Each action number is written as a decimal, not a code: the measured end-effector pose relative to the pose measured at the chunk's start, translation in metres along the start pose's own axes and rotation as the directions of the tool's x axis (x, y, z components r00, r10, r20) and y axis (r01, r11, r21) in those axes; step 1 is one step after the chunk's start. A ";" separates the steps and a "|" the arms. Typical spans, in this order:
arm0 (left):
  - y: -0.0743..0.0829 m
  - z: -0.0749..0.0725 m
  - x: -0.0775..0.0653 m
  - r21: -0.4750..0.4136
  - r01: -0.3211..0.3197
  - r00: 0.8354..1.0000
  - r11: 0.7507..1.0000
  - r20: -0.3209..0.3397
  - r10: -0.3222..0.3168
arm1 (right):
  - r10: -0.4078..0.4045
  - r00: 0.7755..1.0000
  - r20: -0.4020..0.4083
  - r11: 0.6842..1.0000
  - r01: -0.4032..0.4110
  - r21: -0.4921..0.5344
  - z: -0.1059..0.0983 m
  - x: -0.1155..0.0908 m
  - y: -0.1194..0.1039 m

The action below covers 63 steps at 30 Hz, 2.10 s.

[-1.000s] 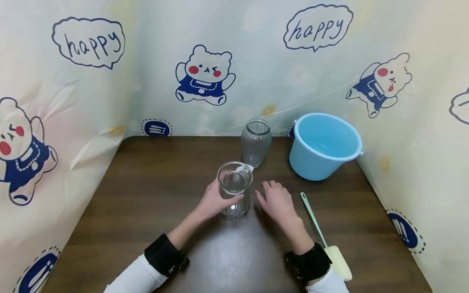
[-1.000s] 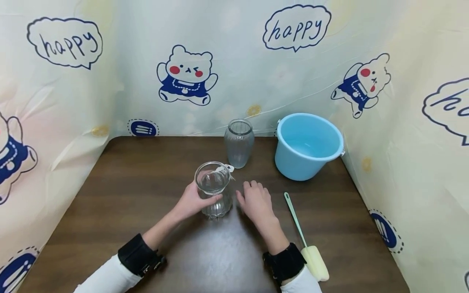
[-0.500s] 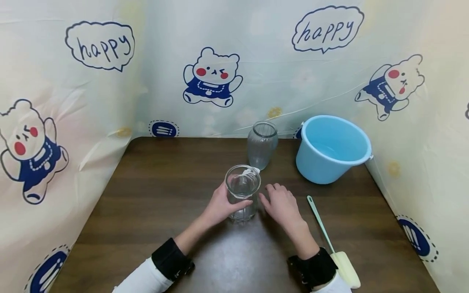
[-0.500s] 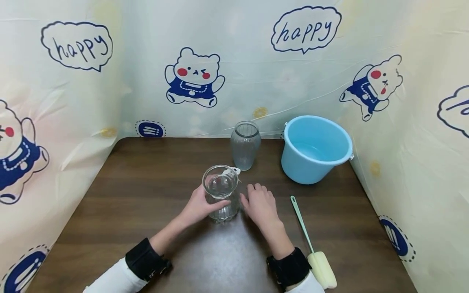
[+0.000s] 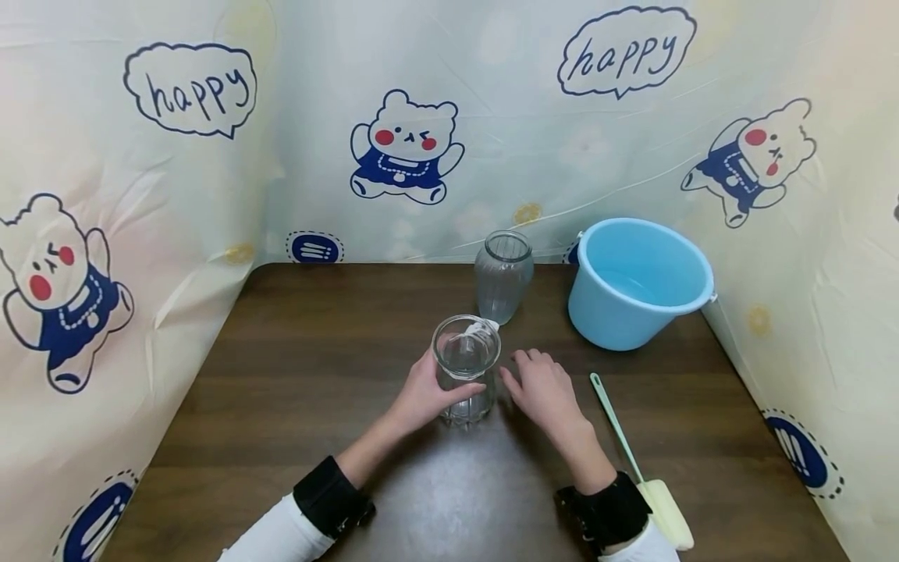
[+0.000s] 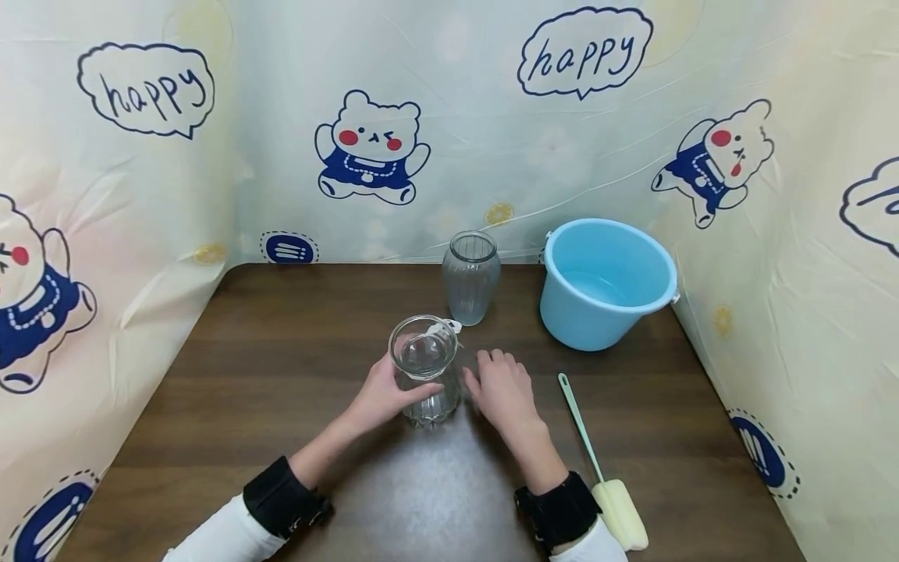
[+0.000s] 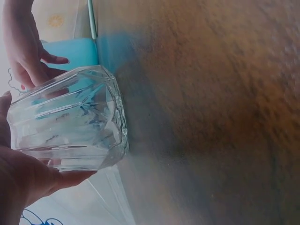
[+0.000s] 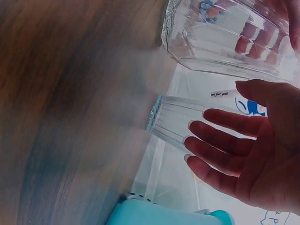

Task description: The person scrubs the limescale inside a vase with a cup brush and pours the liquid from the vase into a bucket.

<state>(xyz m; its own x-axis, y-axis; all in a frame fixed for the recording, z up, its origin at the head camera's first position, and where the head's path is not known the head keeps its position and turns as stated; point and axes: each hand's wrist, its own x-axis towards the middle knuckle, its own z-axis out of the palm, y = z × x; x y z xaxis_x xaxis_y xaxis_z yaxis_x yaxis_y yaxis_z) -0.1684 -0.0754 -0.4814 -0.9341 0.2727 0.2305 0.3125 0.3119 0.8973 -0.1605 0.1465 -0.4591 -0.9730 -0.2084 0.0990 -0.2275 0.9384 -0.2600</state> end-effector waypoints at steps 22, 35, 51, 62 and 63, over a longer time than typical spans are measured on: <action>0.008 -0.019 0.000 0.173 -0.009 0.998 0.985 0.059 -0.002 | -0.008 0.996 0.083 1.000 0.010 -0.026 -0.052 0.007 0.029; -0.001 -0.081 -0.006 0.575 -0.125 0.980 0.809 0.197 0.012 | 0.082 0.967 0.240 0.993 -0.059 -0.101 -0.054 0.005 0.105; -0.028 -0.089 0.005 0.829 -0.070 0.997 0.554 0.071 0.020 | 0.245 0.850 0.466 0.969 -0.222 -0.104 -0.026 0.002 0.121; -0.025 -0.088 -0.002 0.835 -0.043 0.997 0.548 0.070 -0.029 | 0.159 0.916 0.369 0.979 -0.194 0.058 -0.049 0.002 0.098; -0.024 -0.087 -0.002 0.834 -0.043 0.997 0.550 0.070 -0.027 | 0.148 0.927 0.345 0.979 -0.186 0.081 -0.055 0.002 0.093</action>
<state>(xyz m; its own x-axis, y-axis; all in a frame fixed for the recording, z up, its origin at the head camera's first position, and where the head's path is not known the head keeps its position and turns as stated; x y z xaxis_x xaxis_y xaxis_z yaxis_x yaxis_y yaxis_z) -0.1891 -0.1629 -0.4706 -0.9280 0.3268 0.1789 0.3563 0.9189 0.1693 -0.1813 0.2486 -0.4300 -0.9489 -0.1497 -0.2778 -0.0449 0.9354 -0.3507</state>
